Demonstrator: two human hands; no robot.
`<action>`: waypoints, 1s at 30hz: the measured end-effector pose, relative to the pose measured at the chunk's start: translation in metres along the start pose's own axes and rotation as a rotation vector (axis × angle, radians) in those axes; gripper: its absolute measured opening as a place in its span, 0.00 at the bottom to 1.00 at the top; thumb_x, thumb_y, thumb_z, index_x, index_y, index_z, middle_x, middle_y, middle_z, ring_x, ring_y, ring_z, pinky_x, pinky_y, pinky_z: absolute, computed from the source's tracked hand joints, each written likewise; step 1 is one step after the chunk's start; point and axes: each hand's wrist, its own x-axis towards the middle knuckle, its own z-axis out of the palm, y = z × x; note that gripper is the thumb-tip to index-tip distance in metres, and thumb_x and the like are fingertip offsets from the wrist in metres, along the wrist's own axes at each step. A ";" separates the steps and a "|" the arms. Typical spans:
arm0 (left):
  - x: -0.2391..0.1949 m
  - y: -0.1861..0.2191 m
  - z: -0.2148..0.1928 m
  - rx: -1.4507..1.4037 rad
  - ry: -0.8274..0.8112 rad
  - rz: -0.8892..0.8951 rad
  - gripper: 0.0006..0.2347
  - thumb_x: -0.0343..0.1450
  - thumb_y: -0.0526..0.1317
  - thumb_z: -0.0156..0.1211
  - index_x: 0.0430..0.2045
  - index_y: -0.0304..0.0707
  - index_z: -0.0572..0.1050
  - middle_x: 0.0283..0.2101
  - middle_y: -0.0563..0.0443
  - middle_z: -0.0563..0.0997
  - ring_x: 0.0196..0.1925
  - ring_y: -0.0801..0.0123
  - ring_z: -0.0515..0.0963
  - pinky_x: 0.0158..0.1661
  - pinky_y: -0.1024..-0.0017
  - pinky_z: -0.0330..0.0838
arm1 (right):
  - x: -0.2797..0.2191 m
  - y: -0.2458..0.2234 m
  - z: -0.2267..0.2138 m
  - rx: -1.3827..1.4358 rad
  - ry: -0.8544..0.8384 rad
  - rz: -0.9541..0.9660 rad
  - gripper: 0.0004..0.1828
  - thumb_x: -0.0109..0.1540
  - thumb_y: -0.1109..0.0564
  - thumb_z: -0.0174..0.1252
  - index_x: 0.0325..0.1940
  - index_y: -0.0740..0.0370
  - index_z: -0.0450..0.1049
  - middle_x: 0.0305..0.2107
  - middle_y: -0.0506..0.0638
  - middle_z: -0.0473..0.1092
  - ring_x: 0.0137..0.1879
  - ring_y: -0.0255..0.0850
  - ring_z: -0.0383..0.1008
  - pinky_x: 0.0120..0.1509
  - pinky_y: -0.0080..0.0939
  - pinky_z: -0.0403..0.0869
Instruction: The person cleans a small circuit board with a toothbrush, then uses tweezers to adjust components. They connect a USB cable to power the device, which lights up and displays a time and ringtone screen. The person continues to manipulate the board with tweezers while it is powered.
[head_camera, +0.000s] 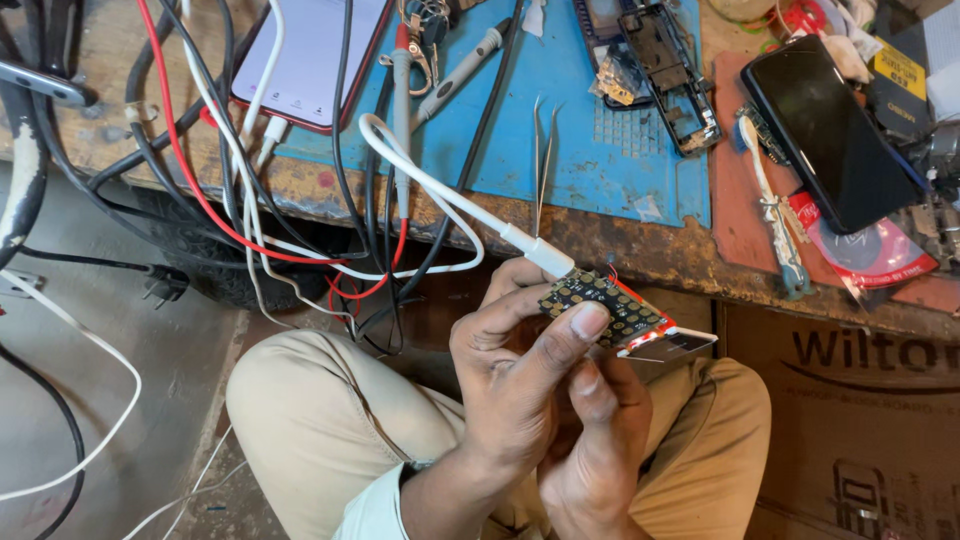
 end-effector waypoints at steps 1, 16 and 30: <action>-0.001 -0.003 0.001 0.022 0.005 0.019 0.06 0.72 0.29 0.67 0.39 0.24 0.83 0.47 0.45 0.78 0.48 0.70 0.77 0.51 0.75 0.71 | 0.004 -0.002 0.002 0.022 -0.008 0.023 0.23 0.69 0.52 0.66 0.57 0.75 0.72 0.48 0.53 0.73 0.54 0.40 0.72 0.61 0.40 0.71; -0.008 -0.021 0.013 -0.033 0.068 0.055 0.05 0.72 0.27 0.66 0.39 0.23 0.82 0.48 0.45 0.77 0.49 0.69 0.76 0.52 0.75 0.70 | 0.028 -0.037 0.015 0.069 0.022 0.064 0.15 0.66 0.54 0.67 0.51 0.67 0.77 0.44 0.50 0.77 0.49 0.37 0.75 0.58 0.37 0.73; -0.016 -0.024 0.021 -0.289 0.069 -0.040 0.06 0.72 0.29 0.66 0.40 0.23 0.81 0.51 0.47 0.75 0.52 0.67 0.77 0.55 0.70 0.71 | 0.036 -0.048 0.012 -0.009 -0.037 -0.139 0.11 0.64 0.65 0.63 0.51 0.69 0.77 0.43 0.54 0.77 0.49 0.41 0.77 0.63 0.39 0.74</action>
